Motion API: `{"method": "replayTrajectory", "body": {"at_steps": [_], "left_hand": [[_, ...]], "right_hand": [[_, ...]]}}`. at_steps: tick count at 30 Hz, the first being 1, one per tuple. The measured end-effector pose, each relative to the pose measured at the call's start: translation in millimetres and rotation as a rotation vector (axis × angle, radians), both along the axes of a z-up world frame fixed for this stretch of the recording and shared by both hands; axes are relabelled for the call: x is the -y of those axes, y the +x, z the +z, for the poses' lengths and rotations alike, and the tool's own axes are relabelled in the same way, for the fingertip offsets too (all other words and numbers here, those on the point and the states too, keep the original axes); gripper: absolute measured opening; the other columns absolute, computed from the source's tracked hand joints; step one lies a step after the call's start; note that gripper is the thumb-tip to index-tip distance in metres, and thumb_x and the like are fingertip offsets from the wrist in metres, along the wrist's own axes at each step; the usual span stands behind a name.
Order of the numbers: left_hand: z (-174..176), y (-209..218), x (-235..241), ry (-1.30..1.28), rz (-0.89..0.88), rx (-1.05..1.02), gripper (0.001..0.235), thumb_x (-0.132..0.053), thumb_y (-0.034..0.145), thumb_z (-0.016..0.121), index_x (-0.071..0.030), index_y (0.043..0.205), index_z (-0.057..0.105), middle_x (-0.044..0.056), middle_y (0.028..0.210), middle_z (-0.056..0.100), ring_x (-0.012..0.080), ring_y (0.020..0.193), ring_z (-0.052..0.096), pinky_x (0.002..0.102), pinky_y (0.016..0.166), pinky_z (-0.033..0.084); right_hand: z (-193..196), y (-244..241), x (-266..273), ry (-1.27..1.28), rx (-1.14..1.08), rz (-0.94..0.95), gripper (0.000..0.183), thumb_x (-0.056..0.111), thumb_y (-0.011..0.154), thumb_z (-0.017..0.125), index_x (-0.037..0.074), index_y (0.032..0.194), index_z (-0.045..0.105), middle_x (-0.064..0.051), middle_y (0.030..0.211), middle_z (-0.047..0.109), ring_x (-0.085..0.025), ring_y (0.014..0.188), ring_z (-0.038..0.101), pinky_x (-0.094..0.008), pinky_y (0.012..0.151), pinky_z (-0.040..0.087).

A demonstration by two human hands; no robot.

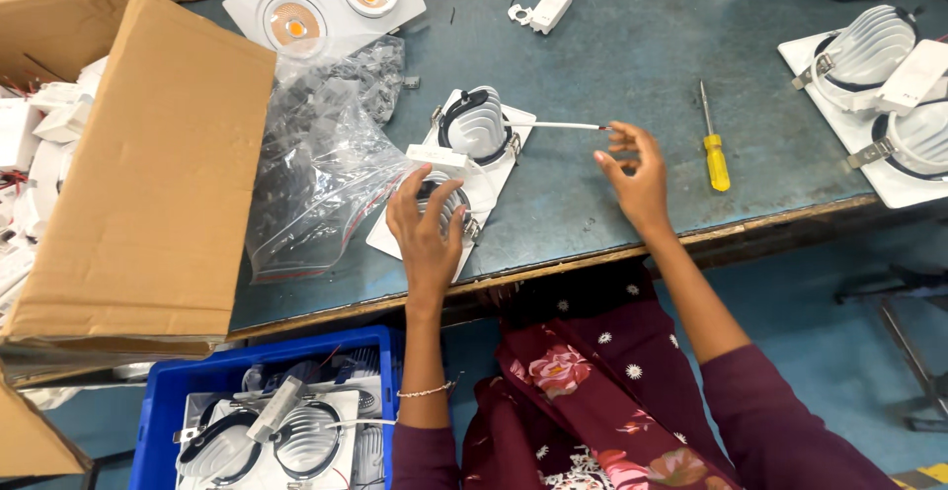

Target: The person connects electrical wires to an LED driver and secures them with a screwdriver before attaching the assembly to a light fixture at a factory workbench.

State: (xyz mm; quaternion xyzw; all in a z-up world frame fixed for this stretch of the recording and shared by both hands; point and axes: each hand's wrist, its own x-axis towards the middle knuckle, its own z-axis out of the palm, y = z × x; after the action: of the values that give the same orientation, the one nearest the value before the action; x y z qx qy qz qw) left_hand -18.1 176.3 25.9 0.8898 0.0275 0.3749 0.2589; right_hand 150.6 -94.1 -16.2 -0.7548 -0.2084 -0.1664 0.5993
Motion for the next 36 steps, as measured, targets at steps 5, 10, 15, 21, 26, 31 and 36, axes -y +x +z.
{"method": "replayTrajectory", "body": {"at_steps": [5,10,15,21,26,31,36], "left_hand": [[1.9,-1.6,-2.8,-0.048,-0.049,0.006,0.039,-0.011,0.084,0.079,-0.019,0.121,0.07,0.007,0.147,0.048,0.0317,0.143,0.04,0.052,0.121,0.024],[6.5,-8.0,-12.9,-0.077,-0.122,-0.055,0.036,-0.008,0.083,0.079,-0.018,0.117,0.07,0.008,0.146,0.05,0.0327,0.143,0.04,0.049,0.122,0.024],[16.9,-24.5,-25.9,-0.129,-0.073,-0.099,0.033,-0.005,0.079,0.077,-0.017,0.109,0.069,0.008,0.15,0.05,0.0348,0.147,0.037,0.049,0.123,0.025],[7.3,-19.2,19.1,-0.057,0.066,0.117,0.045,0.004,0.082,0.063,-0.008,0.126,0.067,0.014,0.147,0.053,0.0343,0.145,0.041,0.051,0.123,0.028],[-14.0,29.8,103.6,0.021,-0.367,0.029,0.053,0.002,0.091,0.058,0.0,0.144,0.056,0.02,0.151,0.053,0.0325,0.148,0.042,0.05,0.126,0.024],[-28.9,84.9,108.5,0.106,-0.384,-0.078,0.021,-0.014,0.091,0.069,-0.012,0.112,0.073,0.003,0.108,0.073,0.0193,0.113,0.066,0.049,0.117,0.03],[-23.6,91.8,90.4,0.076,-0.458,-0.101,0.01,-0.021,0.09,0.071,-0.02,0.096,0.079,-0.003,0.087,0.073,0.0168,0.089,0.066,0.045,0.097,0.029]], "right_hand": [[21.8,3.0,-8.5,-0.025,0.005,-0.009,0.017,0.013,0.097,0.076,0.004,0.111,0.073,-0.005,0.107,0.068,-0.014,0.096,0.067,-0.026,0.079,0.053],[27.8,-13.2,-8.5,-0.088,0.043,-0.003,0.012,0.014,0.097,0.076,0.003,0.096,0.076,-0.005,0.097,0.07,-0.013,0.086,0.065,-0.026,0.073,0.052],[27.6,-52.1,-4.7,-0.034,-0.014,0.054,0.01,0.012,0.096,0.074,0.002,0.093,0.074,-0.006,0.094,0.069,-0.013,0.081,0.063,-0.026,0.071,0.051],[24.5,-71.2,1.3,-0.031,-0.035,0.16,0.008,0.008,0.095,0.073,0.0,0.095,0.074,-0.006,0.098,0.069,-0.012,0.085,0.067,-0.026,0.074,0.055],[10.4,-57.0,9.2,-0.014,-0.016,0.225,0.007,0.005,0.096,0.073,-0.001,0.099,0.073,-0.006,0.101,0.068,-0.011,0.088,0.066,-0.025,0.077,0.054],[-2.4,-41.5,16.5,-0.025,-0.012,0.246,0.005,0.004,0.096,0.073,-0.001,0.098,0.073,-0.007,0.102,0.069,-0.011,0.087,0.065,-0.025,0.075,0.052],[-5.6,-33.8,17.2,-0.067,-0.041,0.261,0.006,0.006,0.093,0.076,0.0,0.096,0.073,-0.005,0.097,0.069,-0.01,0.083,0.064,-0.024,0.072,0.051]]}}
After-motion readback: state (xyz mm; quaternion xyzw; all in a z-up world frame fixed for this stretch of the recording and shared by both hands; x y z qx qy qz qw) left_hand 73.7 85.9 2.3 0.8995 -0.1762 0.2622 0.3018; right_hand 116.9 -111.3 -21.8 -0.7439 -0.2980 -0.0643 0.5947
